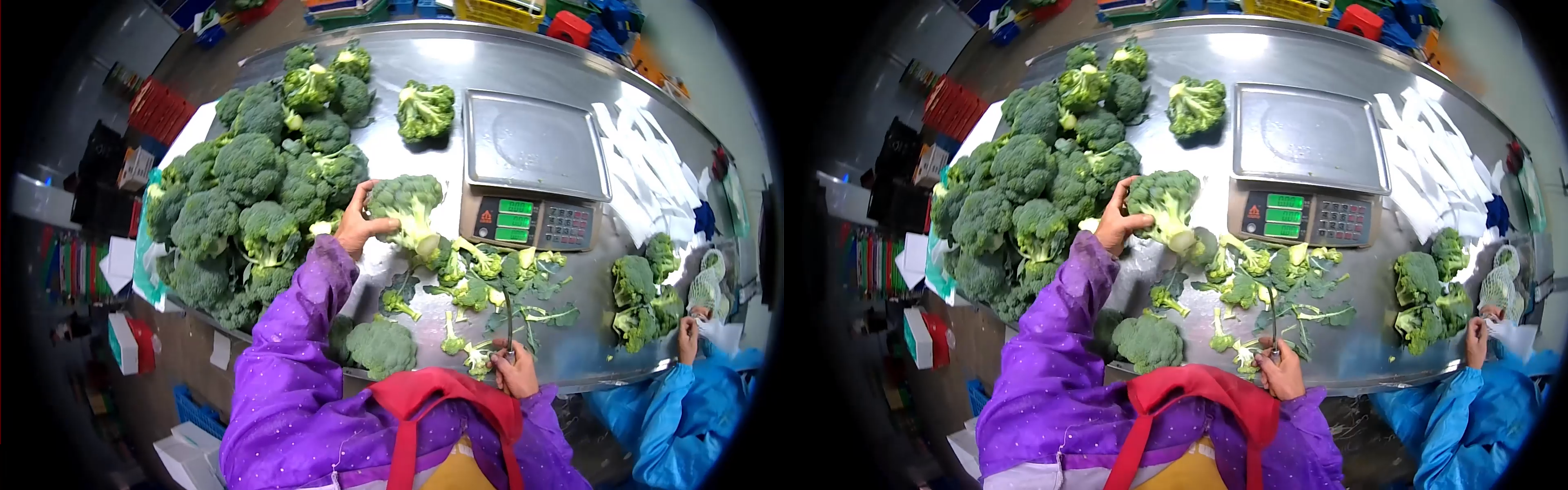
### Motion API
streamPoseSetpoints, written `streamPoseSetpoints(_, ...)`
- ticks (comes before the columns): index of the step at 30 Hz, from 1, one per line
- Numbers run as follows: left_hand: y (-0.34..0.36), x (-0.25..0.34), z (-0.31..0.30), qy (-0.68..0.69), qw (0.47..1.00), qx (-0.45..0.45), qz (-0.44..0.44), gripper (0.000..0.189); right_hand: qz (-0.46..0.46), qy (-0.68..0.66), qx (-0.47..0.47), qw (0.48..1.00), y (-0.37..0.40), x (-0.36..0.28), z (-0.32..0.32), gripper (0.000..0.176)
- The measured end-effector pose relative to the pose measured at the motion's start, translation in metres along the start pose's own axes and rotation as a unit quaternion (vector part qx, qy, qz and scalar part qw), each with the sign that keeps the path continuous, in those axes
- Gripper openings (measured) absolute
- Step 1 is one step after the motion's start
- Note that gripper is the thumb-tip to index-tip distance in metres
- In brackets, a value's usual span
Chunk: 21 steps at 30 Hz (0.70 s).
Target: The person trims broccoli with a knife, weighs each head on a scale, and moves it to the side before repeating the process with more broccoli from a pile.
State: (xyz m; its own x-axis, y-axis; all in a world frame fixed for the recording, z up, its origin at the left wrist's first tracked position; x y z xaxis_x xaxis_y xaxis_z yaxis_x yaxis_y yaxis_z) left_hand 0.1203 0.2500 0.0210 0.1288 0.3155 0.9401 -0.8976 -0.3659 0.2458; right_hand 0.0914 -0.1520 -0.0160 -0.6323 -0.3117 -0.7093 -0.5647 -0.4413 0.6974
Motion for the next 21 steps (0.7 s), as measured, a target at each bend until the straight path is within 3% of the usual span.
streamPoseSetpoints(2, -0.009, 0.004, 0.019, 0.123, 0.991, -0.034, -0.028, 0.083, -0.004, -0.011, 0.003, 1.0, 0.001, 0.001, 0.0, 0.033)
streamPoseSetpoints(6, -0.012, 0.0, 0.052, 0.157, 0.978, -0.059, -0.121, 0.083, -0.054, -0.003, 0.034, 0.998, -0.003, 0.0, -0.005, 0.03)
streamPoseSetpoints(8, 0.005, 0.005, 0.071, 0.189, 0.976, 0.037, -0.104, 0.041, -0.106, 0.054, 0.072, 0.99, -0.007, 0.0, -0.01, 0.029)
streamPoseSetpoints(9, 0.014, 0.008, 0.08, 0.174, 0.977, 0.066, -0.1, 0.038, -0.181, 0.109, 0.101, 0.972, -0.006, -0.01, -0.011, 0.027)
streamPoseSetpoints(11, 0.029, 0.003, 0.085, 0.182, 0.973, 0.067, -0.123, 0.038, -0.323, 0.215, 0.156, 0.908, -0.003, -0.039, -0.003, 0.024)
streamPoseSetpoints(16, 0.061, -0.009, 0.09, 0.159, 0.967, 0.091, -0.174, 0.049, -0.418, 0.309, 0.162, 0.839, 0.003, -0.111, 0.035, 0.022)
streamPoseSetpoints(17, 0.066, -0.007, 0.092, 0.156, 0.97, 0.086, -0.166, 0.059, -0.425, 0.322, 0.155, 0.832, 0.003, -0.118, 0.042, 0.027)
streamPoseSetpoints(21, 0.082, -0.002, 0.098, 0.157, 0.978, 0.091, -0.102, 0.064, -0.462, 0.353, 0.144, 0.801, 0.006, -0.14, 0.056, 0.027)
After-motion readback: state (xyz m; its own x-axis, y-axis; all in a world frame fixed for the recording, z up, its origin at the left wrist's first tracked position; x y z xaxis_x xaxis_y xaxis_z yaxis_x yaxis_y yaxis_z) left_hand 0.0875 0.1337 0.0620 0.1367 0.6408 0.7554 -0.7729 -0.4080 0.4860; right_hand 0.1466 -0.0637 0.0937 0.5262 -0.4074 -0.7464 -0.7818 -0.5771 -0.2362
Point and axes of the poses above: each hand's wrist, its own y-axis away from the middle knuckle, its own z-axis out of the palm, x = y × z, the point moved 4 cm from there along -y, towards the middle knuckle, and after that the axes turned 1 degree about -y, right-handed, at the moved point
